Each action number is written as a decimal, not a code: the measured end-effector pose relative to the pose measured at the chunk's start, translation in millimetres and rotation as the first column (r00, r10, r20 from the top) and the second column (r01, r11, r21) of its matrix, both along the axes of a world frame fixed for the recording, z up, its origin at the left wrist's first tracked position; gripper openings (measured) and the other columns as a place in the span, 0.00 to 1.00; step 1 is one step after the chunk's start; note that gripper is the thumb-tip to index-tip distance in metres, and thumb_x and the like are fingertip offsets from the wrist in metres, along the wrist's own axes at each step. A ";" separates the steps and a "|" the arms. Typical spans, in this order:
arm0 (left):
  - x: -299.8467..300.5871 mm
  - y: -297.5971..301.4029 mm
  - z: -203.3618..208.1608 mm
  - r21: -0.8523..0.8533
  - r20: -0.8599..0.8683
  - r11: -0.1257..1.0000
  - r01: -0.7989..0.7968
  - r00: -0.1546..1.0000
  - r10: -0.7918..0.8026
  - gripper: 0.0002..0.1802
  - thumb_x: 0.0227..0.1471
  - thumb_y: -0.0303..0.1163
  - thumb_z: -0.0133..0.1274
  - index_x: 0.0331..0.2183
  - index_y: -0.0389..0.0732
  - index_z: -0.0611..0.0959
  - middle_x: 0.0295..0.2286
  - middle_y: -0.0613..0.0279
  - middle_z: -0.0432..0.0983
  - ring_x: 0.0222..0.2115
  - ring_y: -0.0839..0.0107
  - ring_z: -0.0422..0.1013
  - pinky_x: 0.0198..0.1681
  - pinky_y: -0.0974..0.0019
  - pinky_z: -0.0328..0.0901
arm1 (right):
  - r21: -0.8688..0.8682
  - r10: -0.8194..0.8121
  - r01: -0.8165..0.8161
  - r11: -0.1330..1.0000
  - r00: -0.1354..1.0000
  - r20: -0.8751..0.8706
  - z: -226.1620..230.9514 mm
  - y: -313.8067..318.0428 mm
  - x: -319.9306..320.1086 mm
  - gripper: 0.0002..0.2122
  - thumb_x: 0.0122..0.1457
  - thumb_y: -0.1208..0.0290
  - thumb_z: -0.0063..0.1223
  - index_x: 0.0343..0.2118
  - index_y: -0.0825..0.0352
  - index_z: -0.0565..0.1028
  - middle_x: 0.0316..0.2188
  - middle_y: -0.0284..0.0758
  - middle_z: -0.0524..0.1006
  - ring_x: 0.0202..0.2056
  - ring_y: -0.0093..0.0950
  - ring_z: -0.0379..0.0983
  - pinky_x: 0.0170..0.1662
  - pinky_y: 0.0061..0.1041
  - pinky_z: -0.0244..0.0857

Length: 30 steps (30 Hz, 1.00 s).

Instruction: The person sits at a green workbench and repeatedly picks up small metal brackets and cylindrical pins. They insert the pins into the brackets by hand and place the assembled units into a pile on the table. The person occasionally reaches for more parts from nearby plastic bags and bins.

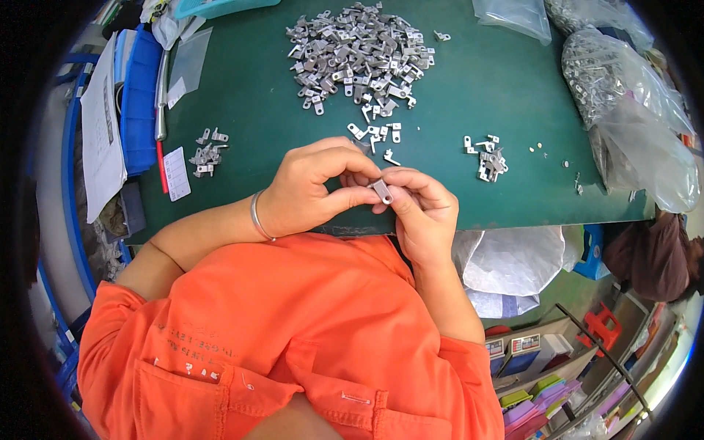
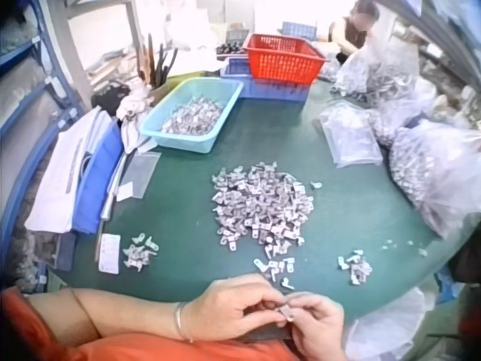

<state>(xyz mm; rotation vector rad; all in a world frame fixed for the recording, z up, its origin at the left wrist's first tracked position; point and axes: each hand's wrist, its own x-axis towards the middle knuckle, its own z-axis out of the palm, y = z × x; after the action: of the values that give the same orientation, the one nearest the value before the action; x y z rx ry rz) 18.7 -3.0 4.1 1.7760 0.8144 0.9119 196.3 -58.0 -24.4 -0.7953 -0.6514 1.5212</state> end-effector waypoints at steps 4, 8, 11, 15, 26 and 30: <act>-6.5 -1.1 -3.4 0.001 -0.001 1.000 0.008 1.000 -0.008 0.10 0.42 0.19 0.62 0.31 0.35 0.81 0.30 0.60 0.76 0.28 0.73 0.74 0.30 0.73 0.69 | 0.313 -0.152 -0.062 0.948 0.775 0.613 5.8 0.2 -0.1 0.06 0.52 0.88 0.54 0.32 0.72 0.78 0.36 0.42 0.77 0.34 0.27 0.76 0.36 0.22 0.71; -18.6 -6.8 -8.1 -0.011 -0.025 0.999 0.052 0.998 -0.052 0.10 0.42 0.17 0.61 0.31 0.35 0.81 0.30 0.60 0.76 0.30 0.70 0.74 0.32 0.71 0.69 | 0.462 -0.292 -0.143 0.875 0.606 0.740 9.3 -1.7 -12.3 0.09 0.47 0.89 0.58 0.31 0.71 0.78 0.33 0.40 0.78 0.33 0.28 0.77 0.34 0.21 0.70; -28.0 -6.7 -8.7 0.045 -0.093 0.999 -0.009 0.996 0.013 0.10 0.41 0.16 0.60 0.31 0.36 0.81 0.30 0.59 0.76 0.30 0.68 0.74 0.32 0.70 0.69 | 0.378 -0.204 -0.165 0.911 0.618 0.759 15.9 1.5 -17.4 0.09 0.46 0.86 0.61 0.32 0.71 0.78 0.32 0.39 0.78 0.30 0.26 0.75 0.32 0.20 0.69; -32.3 -9.4 -9.3 -0.012 -0.118 0.999 -0.042 0.992 0.040 0.13 0.42 0.16 0.60 0.34 0.35 0.80 0.32 0.59 0.75 0.30 0.71 0.74 0.33 0.72 0.70 | 0.353 -0.172 -0.197 0.915 0.601 0.781 10.1 3.9 -23.0 0.10 0.46 0.84 0.64 0.32 0.71 0.77 0.31 0.37 0.77 0.28 0.23 0.74 0.29 0.19 0.68; -72.9 -10.5 0.6 0.243 -0.106 0.942 -0.232 0.959 0.263 0.06 0.43 0.18 0.60 0.27 0.38 0.82 0.32 0.59 0.78 0.33 0.66 0.75 0.37 0.68 0.69 | 0.575 -0.475 -0.336 0.746 0.337 0.813 10.1 12.7 -12.2 0.10 0.43 0.86 0.58 0.31 0.70 0.77 0.32 0.40 0.76 0.32 0.37 0.73 0.36 0.31 0.67; -128.3 -7.0 -1.3 0.498 -0.252 0.688 -0.528 0.672 0.697 0.07 0.44 0.18 0.59 0.30 0.37 0.81 0.31 0.59 0.78 0.35 0.65 0.73 0.39 0.67 0.67 | 0.407 -0.403 -0.221 0.886 0.065 0.913 1.6 27.5 6.2 0.07 0.48 0.83 0.58 0.32 0.69 0.76 0.31 0.39 0.74 0.35 0.38 0.69 0.39 0.31 0.64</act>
<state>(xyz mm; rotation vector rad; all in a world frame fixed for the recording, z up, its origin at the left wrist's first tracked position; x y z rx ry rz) -109.6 -10.0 2.8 2.1142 1.7197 1.2052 202.6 -30.4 -22.8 -1.4639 -1.9077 0.3035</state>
